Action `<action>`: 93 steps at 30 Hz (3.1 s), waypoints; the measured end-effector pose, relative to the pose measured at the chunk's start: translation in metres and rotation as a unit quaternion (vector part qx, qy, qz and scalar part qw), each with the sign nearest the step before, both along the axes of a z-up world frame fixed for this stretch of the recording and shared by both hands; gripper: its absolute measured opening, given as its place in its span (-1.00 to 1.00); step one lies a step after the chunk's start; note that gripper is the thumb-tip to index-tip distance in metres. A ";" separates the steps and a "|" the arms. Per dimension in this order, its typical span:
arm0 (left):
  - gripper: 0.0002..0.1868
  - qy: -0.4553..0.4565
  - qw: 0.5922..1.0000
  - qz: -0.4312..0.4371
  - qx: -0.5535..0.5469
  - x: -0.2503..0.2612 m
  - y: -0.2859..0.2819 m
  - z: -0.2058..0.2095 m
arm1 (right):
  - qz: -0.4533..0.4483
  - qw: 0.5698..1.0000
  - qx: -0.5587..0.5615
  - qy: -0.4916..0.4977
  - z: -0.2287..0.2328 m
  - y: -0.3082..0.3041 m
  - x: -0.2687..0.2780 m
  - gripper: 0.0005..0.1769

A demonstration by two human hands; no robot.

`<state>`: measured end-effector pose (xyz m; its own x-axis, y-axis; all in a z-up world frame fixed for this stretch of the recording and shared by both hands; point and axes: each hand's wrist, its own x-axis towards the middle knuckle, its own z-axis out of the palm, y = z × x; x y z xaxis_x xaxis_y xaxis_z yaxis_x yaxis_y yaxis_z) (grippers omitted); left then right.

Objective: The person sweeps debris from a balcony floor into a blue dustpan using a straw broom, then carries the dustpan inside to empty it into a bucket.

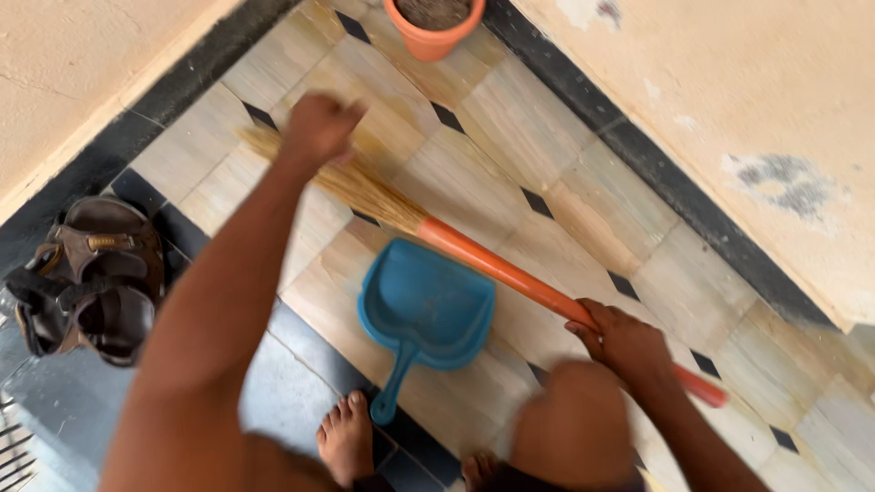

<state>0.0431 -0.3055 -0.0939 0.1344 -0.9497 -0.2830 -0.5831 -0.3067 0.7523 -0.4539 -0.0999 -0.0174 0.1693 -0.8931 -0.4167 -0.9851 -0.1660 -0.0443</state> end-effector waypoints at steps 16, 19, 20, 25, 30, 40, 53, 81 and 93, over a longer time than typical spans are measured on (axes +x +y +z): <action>-0.70 0.474 0.832 0.281 -0.065 -0.117 -0.149 -0.126 | -0.173 0.967 0.183 -0.048 -0.033 -0.026 0.121 -0.45; -0.74 0.526 0.802 0.274 -0.064 -0.114 -0.110 -0.126 | -0.167 0.972 0.140 -0.091 -0.046 -0.015 0.126 -0.44; -0.74 0.525 0.802 0.276 -0.072 -0.111 -0.106 -0.121 | -0.160 0.973 0.135 -0.094 -0.050 -0.018 0.130 -0.44; -0.87 0.386 0.842 0.376 0.020 -0.107 -0.075 -0.090 | -0.204 0.964 0.149 -0.082 -0.074 -0.045 0.138 -0.33; -0.82 0.473 0.802 0.364 0.023 -0.051 -0.002 -0.027 | -0.199 0.967 0.135 -0.081 -0.040 -0.048 0.065 -0.31; -0.66 0.507 0.739 0.442 -0.040 -0.009 0.045 0.106 | -0.177 0.935 0.058 -0.302 -0.046 0.002 0.088 -0.38; -0.74 0.538 0.622 0.567 -0.043 0.004 0.032 0.058 | -0.427 0.868 0.083 -0.239 0.060 0.023 0.088 -0.34; -0.66 0.573 0.632 0.517 -0.074 0.001 -0.012 0.050 | -0.511 0.824 0.130 -0.206 -0.093 0.073 0.106 -0.44; -0.80 0.561 0.611 0.556 -0.056 -0.001 -0.015 0.024 | -0.324 0.904 0.044 -0.277 -0.128 0.025 0.146 -0.40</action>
